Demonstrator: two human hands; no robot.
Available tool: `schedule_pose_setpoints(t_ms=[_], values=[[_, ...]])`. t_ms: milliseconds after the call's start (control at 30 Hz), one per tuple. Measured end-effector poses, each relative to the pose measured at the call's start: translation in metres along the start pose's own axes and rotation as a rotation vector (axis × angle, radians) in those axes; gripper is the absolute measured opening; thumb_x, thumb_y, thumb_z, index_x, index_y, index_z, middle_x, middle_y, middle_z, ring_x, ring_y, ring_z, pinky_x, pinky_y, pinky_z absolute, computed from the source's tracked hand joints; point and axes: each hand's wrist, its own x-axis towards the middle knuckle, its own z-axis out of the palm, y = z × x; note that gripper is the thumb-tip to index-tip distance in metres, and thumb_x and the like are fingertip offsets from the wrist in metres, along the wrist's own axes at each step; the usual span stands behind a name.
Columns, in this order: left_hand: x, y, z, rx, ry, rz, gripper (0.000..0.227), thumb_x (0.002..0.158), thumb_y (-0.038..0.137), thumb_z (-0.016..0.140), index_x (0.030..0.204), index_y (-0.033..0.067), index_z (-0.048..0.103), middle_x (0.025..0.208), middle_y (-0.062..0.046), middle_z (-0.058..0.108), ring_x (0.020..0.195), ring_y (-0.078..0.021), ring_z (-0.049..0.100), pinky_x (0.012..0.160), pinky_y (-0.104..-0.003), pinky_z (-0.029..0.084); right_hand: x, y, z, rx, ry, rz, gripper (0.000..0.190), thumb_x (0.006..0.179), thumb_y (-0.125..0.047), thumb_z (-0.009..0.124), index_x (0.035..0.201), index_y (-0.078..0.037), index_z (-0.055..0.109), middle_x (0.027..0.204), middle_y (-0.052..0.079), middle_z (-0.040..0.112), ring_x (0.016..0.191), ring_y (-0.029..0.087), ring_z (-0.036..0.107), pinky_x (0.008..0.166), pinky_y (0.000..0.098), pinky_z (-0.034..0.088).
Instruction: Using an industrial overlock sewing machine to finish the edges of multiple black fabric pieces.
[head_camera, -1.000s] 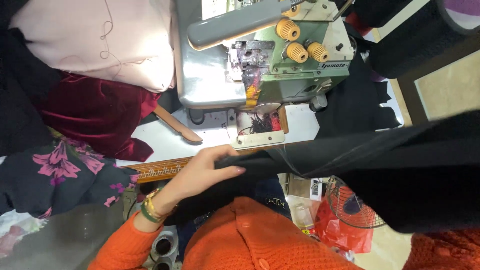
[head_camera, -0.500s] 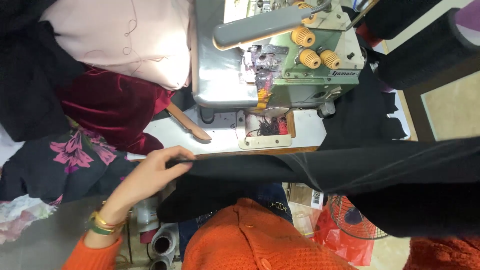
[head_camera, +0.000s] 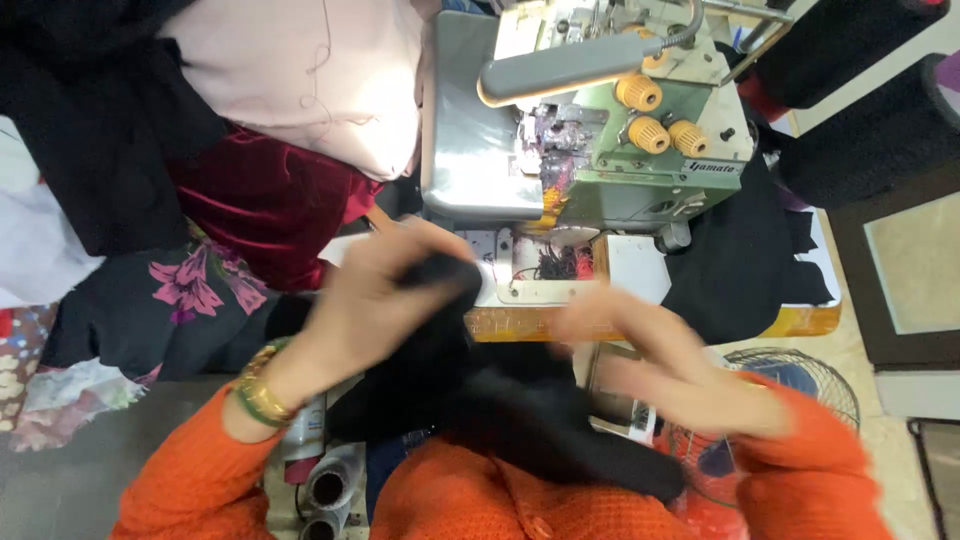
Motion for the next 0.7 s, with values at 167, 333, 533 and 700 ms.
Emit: schedule_pose_setpoints(t_ms=[167,333,533,700], values=[[0.004,-0.025,0.038,0.3,-0.316,0.239,0.042,0.078,0.008,0.076,0.118,0.0181,0.064,0.075,-0.005,0.07,0.078,-0.033,0.071,0.08,-0.043,0.055,0.038,0.075,0.033,-0.16,0.298,0.007,0.068,0.073,-0.01,0.091,0.133,-0.005,0.061,0.125,0.015,0.068,0.119,0.03,0.064,0.107,0.0521,0.046],[0.01,-0.002,0.012,0.223,-0.349,0.033,0.04,0.082,0.017,0.08,0.117,0.0132,0.063,0.08,-0.008,0.077,0.085,-0.0359,0.075,0.079,-0.045,0.055,0.021,0.156,0.022,0.09,0.473,0.08,0.006,0.091,-0.003,0.072,0.096,-0.005,0.072,0.081,0.006,0.074,0.078,0.013,0.06,0.079,0.0345,0.054],[-0.003,-0.015,0.0,-0.071,-0.406,-0.211,0.019,0.091,0.026,0.073,0.095,0.0079,0.076,0.079,-0.011,0.076,0.084,-0.0268,0.069,0.082,-0.041,0.056,-0.107,0.216,-0.05,-0.169,0.843,0.075,0.045,0.099,-0.031,0.052,0.124,0.004,0.063,0.112,0.022,0.062,0.108,0.03,0.055,0.099,0.0418,0.043],[-0.005,-0.027,0.002,-0.381,-0.251,-0.226,0.021,0.099,0.023,0.064,0.108,0.008,0.075,0.082,0.0,0.07,0.086,-0.0089,0.059,0.079,-0.032,0.056,-0.114,0.199,-0.016,-0.109,0.902,0.209,0.033,0.104,-0.034,0.046,0.116,-0.006,0.058,0.102,0.014,0.054,0.091,0.026,0.049,0.08,0.0344,0.033]])
